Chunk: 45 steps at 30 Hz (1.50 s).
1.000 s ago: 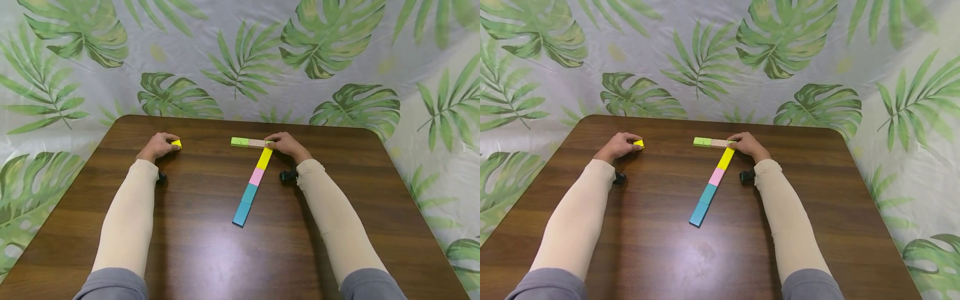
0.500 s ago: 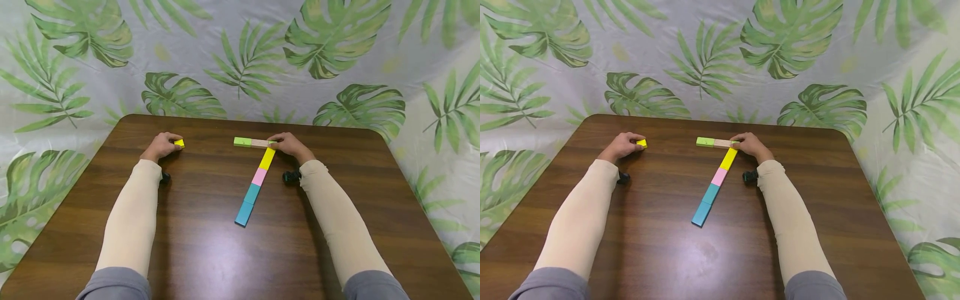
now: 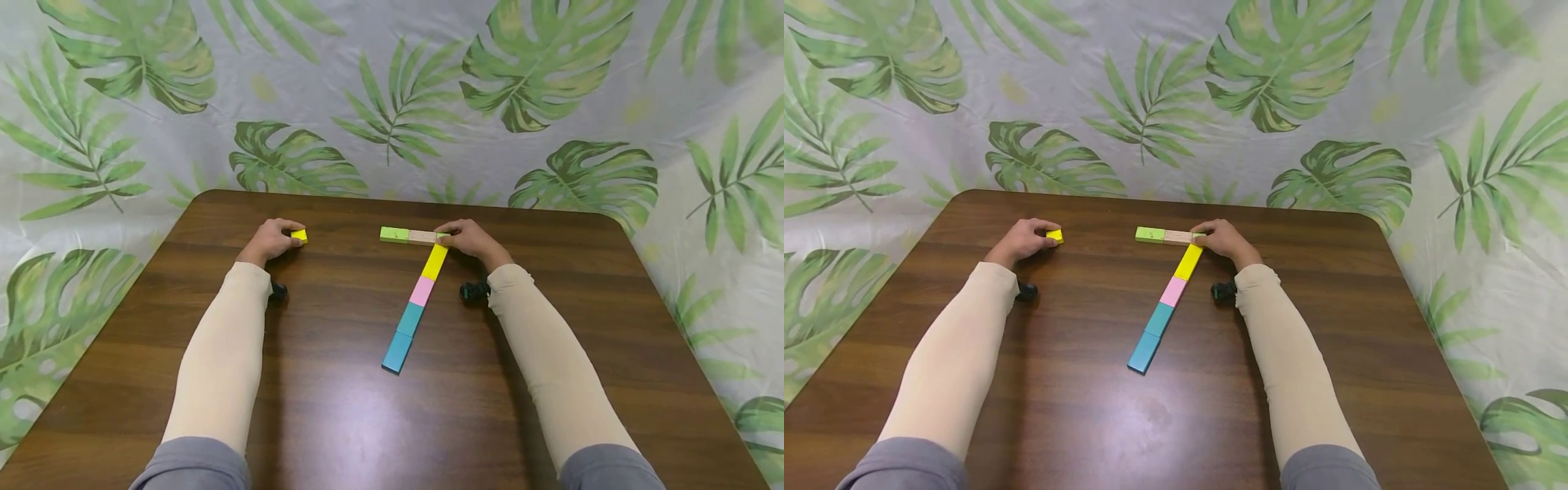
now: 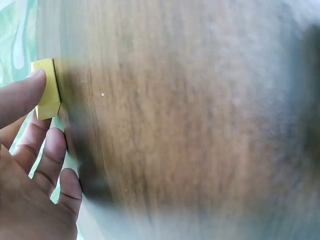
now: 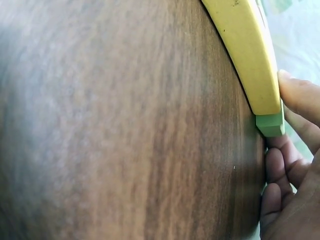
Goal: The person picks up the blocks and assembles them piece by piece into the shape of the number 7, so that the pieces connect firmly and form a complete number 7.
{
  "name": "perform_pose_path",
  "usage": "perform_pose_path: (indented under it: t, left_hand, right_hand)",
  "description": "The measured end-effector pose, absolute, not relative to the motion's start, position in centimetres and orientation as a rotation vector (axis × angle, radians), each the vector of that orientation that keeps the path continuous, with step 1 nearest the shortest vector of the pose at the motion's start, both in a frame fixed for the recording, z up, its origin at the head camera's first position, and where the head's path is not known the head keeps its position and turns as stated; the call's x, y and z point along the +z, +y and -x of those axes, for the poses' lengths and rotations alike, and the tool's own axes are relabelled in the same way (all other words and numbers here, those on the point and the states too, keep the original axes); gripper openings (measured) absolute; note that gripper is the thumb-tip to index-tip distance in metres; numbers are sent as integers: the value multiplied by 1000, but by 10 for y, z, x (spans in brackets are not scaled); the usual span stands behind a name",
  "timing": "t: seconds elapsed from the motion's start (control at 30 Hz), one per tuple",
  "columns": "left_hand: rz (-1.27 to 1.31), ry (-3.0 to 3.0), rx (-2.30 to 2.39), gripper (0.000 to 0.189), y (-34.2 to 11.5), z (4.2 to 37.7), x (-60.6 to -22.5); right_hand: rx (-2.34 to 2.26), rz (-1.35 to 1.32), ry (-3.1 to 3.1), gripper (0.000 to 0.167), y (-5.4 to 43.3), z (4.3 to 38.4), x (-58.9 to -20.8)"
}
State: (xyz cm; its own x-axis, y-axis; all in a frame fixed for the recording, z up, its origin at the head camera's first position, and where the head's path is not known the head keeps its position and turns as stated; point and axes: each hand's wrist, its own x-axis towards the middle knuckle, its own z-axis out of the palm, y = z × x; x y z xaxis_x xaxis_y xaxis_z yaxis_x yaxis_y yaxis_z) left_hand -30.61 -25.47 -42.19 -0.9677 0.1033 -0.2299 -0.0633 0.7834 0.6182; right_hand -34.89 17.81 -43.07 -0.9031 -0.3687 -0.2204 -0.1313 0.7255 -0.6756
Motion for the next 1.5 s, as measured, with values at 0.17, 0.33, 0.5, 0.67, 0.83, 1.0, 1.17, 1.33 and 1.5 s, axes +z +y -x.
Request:
perform_pose_path:
  t: [0.17,0.33,0.5,0.67,0.83,1.0,1.17,1.33,1.5]
  left_hand:
    - [-48,2728,947,48,-254,306,-421]
    - [-85,2761,906,47,-250,309,-421]
    - [-127,2780,888,46,-239,314,-424]
    - [-143,2769,922,45,-225,318,-425]
    - [-152,2773,950,44,-213,320,-426]
    - [-176,2776,968,43,-201,322,-427]
    - [-200,2775,961,43,-190,323,-427]
    - [-228,2781,945,43,-180,324,-426]
    - [-270,2799,927,42,-166,325,-427]
  right_hand:
    - [-973,385,2595,41,177,349,-428]
    - [-975,385,2592,41,177,349,-428]
    - [-960,385,2592,41,178,349,-430]
    - [-951,383,2602,42,178,349,-431]
    - [-966,380,2604,41,178,352,-433]
    - [-975,378,2595,41,178,353,-435]
    - [-969,386,2595,41,178,352,-434]
    - [-958,384,2597,42,179,351,-433]
    - [-963,385,2598,41,178,350,-433]
